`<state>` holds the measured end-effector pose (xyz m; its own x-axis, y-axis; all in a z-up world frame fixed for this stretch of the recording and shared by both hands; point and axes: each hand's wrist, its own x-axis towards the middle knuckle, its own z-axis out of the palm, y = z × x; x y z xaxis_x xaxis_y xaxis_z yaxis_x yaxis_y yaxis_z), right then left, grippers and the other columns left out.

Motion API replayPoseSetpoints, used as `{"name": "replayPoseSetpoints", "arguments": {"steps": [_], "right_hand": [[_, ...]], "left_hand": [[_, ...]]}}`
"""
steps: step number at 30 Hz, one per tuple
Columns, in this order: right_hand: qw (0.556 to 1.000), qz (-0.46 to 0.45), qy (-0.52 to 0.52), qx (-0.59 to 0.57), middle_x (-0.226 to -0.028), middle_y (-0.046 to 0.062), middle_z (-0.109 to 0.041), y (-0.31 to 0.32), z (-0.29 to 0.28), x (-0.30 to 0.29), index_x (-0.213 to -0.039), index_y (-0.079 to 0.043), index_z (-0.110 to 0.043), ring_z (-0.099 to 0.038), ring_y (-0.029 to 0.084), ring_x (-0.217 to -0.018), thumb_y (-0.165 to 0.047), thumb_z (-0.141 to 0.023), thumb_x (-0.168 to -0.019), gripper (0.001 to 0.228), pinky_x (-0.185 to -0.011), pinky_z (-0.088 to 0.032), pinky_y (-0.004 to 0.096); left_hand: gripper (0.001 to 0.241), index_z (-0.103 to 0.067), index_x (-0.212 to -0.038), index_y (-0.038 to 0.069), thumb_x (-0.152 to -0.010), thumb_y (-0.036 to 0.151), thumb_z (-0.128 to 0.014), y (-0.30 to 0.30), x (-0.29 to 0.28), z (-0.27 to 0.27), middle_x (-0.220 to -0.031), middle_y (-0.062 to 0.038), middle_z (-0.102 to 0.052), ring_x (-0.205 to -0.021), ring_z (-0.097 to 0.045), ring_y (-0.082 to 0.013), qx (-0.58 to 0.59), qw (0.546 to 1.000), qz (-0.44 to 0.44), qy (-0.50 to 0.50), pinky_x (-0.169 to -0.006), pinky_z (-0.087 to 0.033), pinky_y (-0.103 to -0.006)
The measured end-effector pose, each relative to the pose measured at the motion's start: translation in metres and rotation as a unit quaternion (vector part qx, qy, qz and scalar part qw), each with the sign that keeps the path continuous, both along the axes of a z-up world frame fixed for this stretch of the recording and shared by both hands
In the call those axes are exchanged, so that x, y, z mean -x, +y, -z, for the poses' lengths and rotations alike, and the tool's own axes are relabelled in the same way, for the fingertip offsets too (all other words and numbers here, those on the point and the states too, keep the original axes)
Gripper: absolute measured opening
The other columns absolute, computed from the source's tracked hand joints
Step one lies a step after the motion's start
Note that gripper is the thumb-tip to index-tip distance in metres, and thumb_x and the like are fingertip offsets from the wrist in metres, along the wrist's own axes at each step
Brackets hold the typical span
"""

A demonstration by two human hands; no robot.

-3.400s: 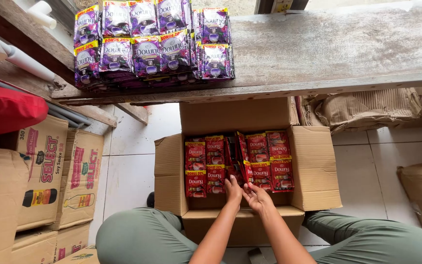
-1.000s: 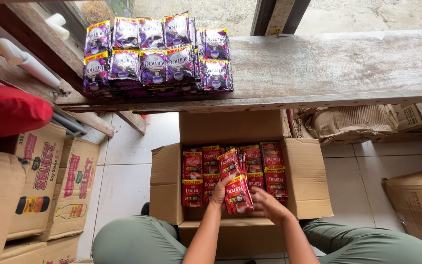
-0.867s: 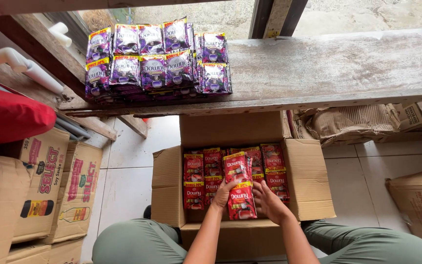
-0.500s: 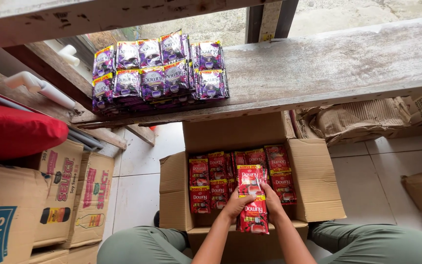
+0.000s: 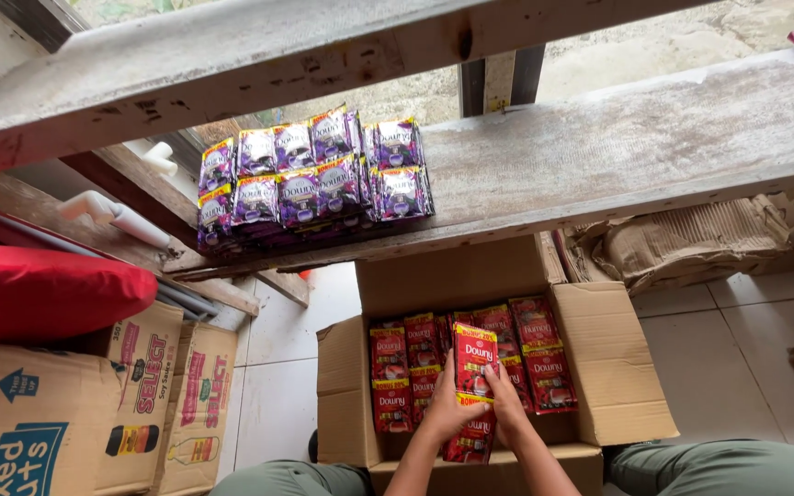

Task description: Organizing small individual packets of fabric softener from a cardboard box onto a display shelf.

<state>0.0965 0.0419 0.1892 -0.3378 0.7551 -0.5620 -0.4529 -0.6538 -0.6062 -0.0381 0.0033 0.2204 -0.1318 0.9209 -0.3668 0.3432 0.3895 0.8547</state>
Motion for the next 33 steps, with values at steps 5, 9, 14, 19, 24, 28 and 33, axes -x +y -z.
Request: {"name": "replayPoseSetpoints", "arguments": {"steps": [5,9,14,19,24,28,33], "right_hand": [[0.999,0.006,0.033,0.003,-0.111,0.011,-0.071,0.007,0.004,-0.005,-0.140,-0.011,-0.052,-0.071,0.022,-0.091,-0.034,-0.055,-0.100,0.046,-0.078,-0.060,0.042],[0.994,0.035,0.060,-0.079,-0.117,0.012,-0.071,0.032,-0.029,-0.011,-0.143,-0.007,-0.051,-0.072,0.020,-0.096,-0.027,-0.053,-0.102,0.045,-0.081,-0.060,0.039],[0.983,0.086,0.087,-0.138,-0.121,0.010,-0.070,0.085,-0.101,-0.015,-0.149,-0.010,-0.046,-0.071,0.020,-0.098,-0.023,-0.049,-0.103,0.048,-0.080,-0.061,0.040],[0.980,0.101,0.064,-0.157,-0.123,0.005,-0.069,0.167,-0.153,-0.001,-0.150,-0.015,-0.044,-0.071,0.017,-0.098,-0.022,-0.047,-0.102,0.048,-0.075,-0.063,0.040],[0.966,0.029,0.052,-0.250,-0.110,0.007,-0.069,0.266,-0.174,0.033,-0.139,-0.007,-0.052,-0.072,0.015,-0.086,-0.020,-0.051,-0.109,0.032,-0.069,-0.064,0.035],[0.967,0.002,0.018,-0.253,-0.105,0.007,-0.069,0.334,-0.180,0.063,-0.133,-0.007,-0.053,-0.072,0.015,-0.083,-0.021,-0.050,-0.110,0.027,-0.068,-0.065,0.036],[0.971,-0.022,-0.051,-0.233,-0.099,0.007,-0.072,0.397,-0.166,0.099,-0.130,-0.005,-0.054,-0.074,0.015,-0.078,-0.020,-0.051,-0.109,0.026,-0.065,-0.065,0.036]], "left_hand": [[0.130,0.002,-0.164,0.007,-0.071,0.022,-0.088,0.003,-0.014,-0.051,-0.148,-0.017,-0.046,-0.131,-0.056,-0.0310,0.013,0.999,0.018,0.041,-0.109,-0.050,-0.0402],[0.123,0.000,-0.159,-0.002,-0.078,0.024,-0.089,0.004,-0.026,-0.078,-0.149,-0.023,-0.036,-0.130,-0.053,-0.0375,-0.091,0.991,0.022,0.099,-0.107,-0.050,-0.0417],[0.112,-0.005,-0.158,-0.005,-0.085,0.023,-0.085,0.016,-0.027,-0.121,-0.144,-0.031,-0.043,-0.129,-0.052,-0.0436,-0.218,0.967,0.015,0.128,-0.106,-0.047,-0.0469],[0.080,-0.023,-0.156,-0.006,-0.098,0.024,-0.070,0.053,-0.011,-0.184,-0.138,-0.026,-0.056,-0.123,-0.062,-0.0363,-0.187,0.980,-0.020,0.060,-0.102,-0.053,-0.0430],[0.056,-0.051,-0.143,-0.004,-0.097,0.024,-0.066,0.137,0.022,-0.191,-0.117,-0.021,-0.071,-0.100,-0.074,-0.0305,-0.224,0.972,-0.059,0.022,-0.088,-0.059,-0.0397],[0.050,-0.058,-0.136,-0.003,-0.096,0.024,-0.069,0.202,0.041,-0.175,-0.111,-0.019,-0.073,-0.097,-0.074,-0.0285,-0.259,0.960,-0.106,0.025,-0.082,-0.060,-0.0400],[0.042,-0.063,-0.131,-0.002,-0.099,0.024,-0.064,0.252,0.057,-0.152,-0.108,-0.017,-0.077,-0.089,-0.075,-0.0243,-0.132,0.968,-0.202,-0.065,-0.079,-0.058,-0.0363]]}}
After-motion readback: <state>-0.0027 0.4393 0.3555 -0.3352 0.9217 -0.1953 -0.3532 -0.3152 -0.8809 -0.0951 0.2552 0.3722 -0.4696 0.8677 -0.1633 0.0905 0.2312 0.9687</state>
